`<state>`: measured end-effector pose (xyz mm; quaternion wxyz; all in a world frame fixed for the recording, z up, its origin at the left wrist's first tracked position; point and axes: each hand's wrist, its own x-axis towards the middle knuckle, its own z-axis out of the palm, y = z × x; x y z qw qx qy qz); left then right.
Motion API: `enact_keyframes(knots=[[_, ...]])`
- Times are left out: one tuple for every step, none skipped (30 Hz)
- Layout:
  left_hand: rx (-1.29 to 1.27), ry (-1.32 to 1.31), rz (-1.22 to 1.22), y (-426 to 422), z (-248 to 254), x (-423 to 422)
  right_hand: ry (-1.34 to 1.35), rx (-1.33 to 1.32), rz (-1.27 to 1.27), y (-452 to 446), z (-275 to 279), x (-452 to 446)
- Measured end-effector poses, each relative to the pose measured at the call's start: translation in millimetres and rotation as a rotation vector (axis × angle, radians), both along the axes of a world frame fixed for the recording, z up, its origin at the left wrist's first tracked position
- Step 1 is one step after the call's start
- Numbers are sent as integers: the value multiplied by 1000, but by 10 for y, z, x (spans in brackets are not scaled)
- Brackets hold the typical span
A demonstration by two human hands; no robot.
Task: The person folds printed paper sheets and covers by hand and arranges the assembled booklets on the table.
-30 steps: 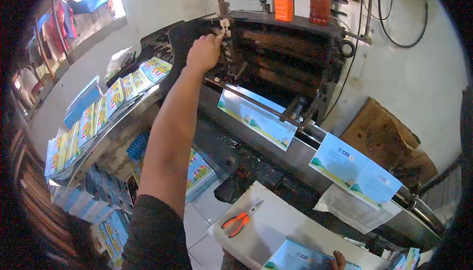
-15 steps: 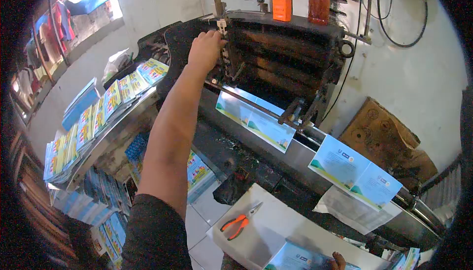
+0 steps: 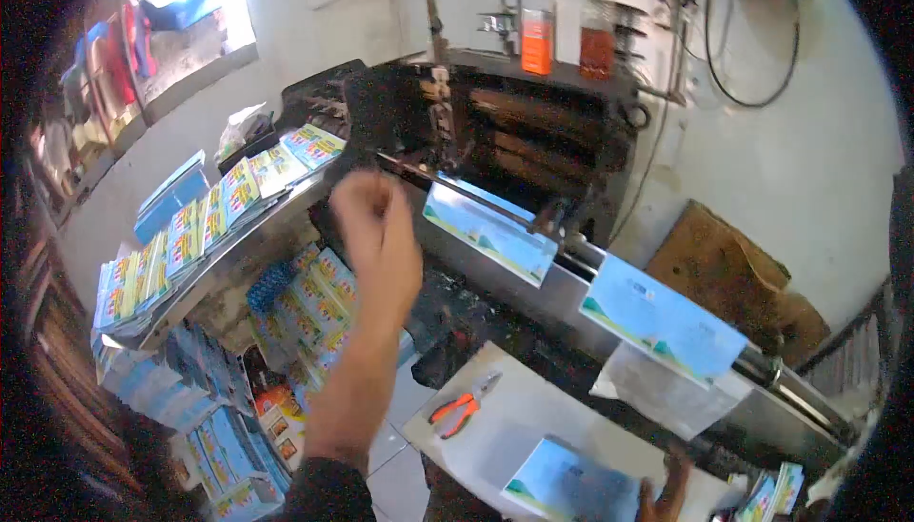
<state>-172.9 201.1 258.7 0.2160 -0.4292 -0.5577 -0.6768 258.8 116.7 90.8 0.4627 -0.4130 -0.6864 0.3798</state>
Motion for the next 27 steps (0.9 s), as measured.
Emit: enact_keyframes(knots=[[57,-267,-235,-405,-8,477,46,45,-72,41,160,-42],[82,-291,-400,-741,34,901,148,67,-120,28,607,-274],[7,-310,-505,-1015,105,1303,248,96,-165,19,1052,-507],[114,-544,-957,-1276,159,1582,367,106,-48,-89,1402,-715],[91,-579,-1164,-1469,214,1777,484,106,73,-197,1749,-922],[57,-540,-1318,-1626,269,1934,537,141,199,-239,1943,-1059],[34,-455,-1400,-1734,364,1995,572,217,323,-327,2027,-1092],[-28,-359,-1455,-1863,415,2043,611,279,404,-403,2103,-1037],[2,-265,-1425,-1956,472,2062,578,338,496,-496,2089,-943],[-20,-203,-1401,-2050,512,2039,575,362,536,-588,2116,-848],[-47,-152,-1337,-2122,536,2019,570,378,564,-637,2134,-731],[-72,-66,-1252,-2195,565,2005,548,402,592,-703,2134,-601],[-104,44,-1138,-2265,576,1971,515,426,601,-736,2133,-440],[-139,173,-1002,-2330,588,1887,453,450,598,-772,2115,-281],[-192,299,-844,-2403,577,1818,378,458,598,-804,2067,-129],[-251,402,-702,-2459,520,1824,255,447,558,-780,1922,85],[-304,477,-597,-2524,418,1781,91,412,509,-780,1778,196],[-382,494,-542,-2531,240,1766,-155,363,430,-737,1603,247],[-456,446,-526,-2490,7,1773,-409,339,359,-711,1390,257],[-523,331,-536,-2410,-314,1796,-658,337,300,-657,1134,216],[-541,84,-618,-2266,-740,1815,-906,361,247,-628,850,152],[-541,-149,-694,-2150,-1089,1817,-904,358,261,-653,626,140],[-553,-155,-687,-2087,-1275,1866,-1042,379,222,-730,419,156],[-568,-238,-668,-2043,-1422,1937,-1186,400,182,-792,258,181],[-580,-320,-656,-2042,-1523,1996,-1199,347,221,-832,132,221],[-598,-334,-673,-2097,-1602,2045,-1211,319,221,-818,-8,270],[-622,-234,-657,-2156,-1673,2099,-1219,332,256,-776,-148,328]])
